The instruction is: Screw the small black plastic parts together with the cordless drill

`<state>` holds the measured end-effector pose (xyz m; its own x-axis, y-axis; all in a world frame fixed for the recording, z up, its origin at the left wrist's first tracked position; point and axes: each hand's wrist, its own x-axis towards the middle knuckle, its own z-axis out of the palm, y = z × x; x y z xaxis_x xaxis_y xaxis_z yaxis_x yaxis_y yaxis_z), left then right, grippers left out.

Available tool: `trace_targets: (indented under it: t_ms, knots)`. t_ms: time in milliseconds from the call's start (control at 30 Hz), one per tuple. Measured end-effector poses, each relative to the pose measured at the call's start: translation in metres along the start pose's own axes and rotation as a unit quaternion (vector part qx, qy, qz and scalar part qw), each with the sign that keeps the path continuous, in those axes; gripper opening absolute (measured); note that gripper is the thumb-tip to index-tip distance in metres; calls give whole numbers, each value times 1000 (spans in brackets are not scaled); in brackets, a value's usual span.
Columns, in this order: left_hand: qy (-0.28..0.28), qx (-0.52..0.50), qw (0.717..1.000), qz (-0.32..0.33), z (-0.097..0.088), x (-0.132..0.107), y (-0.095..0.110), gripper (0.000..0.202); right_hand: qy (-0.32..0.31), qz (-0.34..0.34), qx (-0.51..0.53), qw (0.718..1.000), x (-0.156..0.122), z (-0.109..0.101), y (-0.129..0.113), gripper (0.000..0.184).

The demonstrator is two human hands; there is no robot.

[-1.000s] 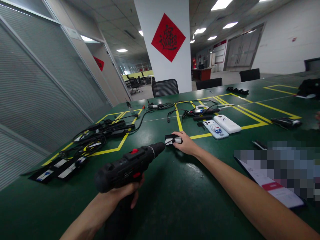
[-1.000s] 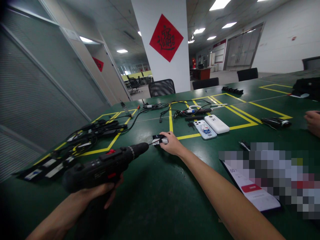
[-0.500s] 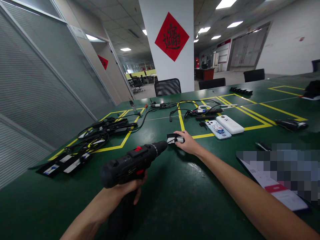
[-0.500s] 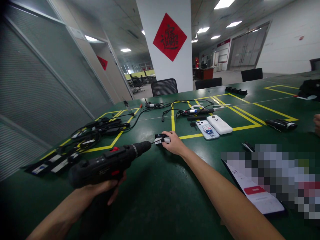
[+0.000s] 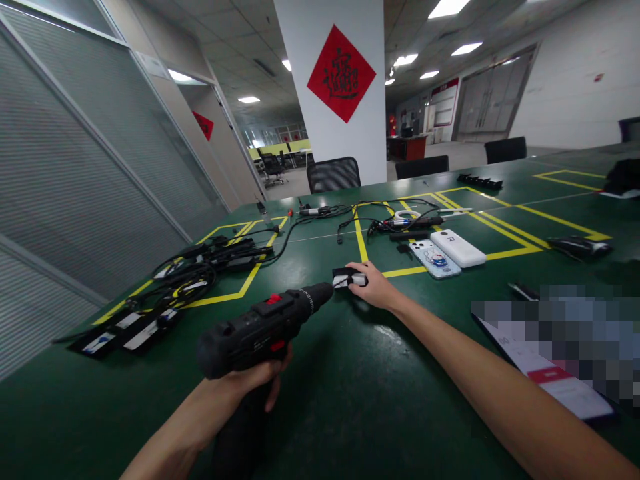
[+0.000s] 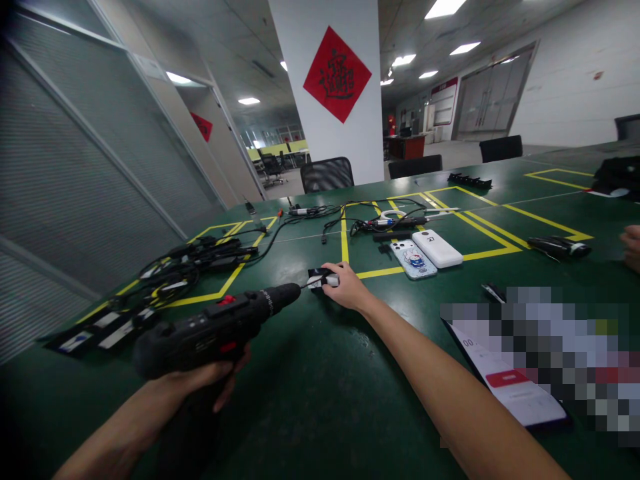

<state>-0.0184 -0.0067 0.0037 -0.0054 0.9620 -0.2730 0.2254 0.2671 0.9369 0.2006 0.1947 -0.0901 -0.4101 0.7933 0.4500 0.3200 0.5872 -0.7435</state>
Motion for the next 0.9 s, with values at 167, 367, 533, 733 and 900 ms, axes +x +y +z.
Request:
trace_targets:
  t_ms: [167,367,533,733,900]
  knots:
    - [-3,-1,1000,-5,-1,1,-1,36,2,-1,-5,1000,0,1,2,47]
    - [7,5,1000,-8,0,2,-2,37,-3,3,-6,1000,0,1,1,47]
    - [12,9,1000,5,3,3,1,36,-5,5,-7,1000,0,0,0,48]
    - [4,2,1000,10,4,1,4,32,3,-10,-13,1000,1,1,1,47]
    - [14,1,1000,4,5,0,5,36,-2,-4,-11,1000,0,0,-1,48]
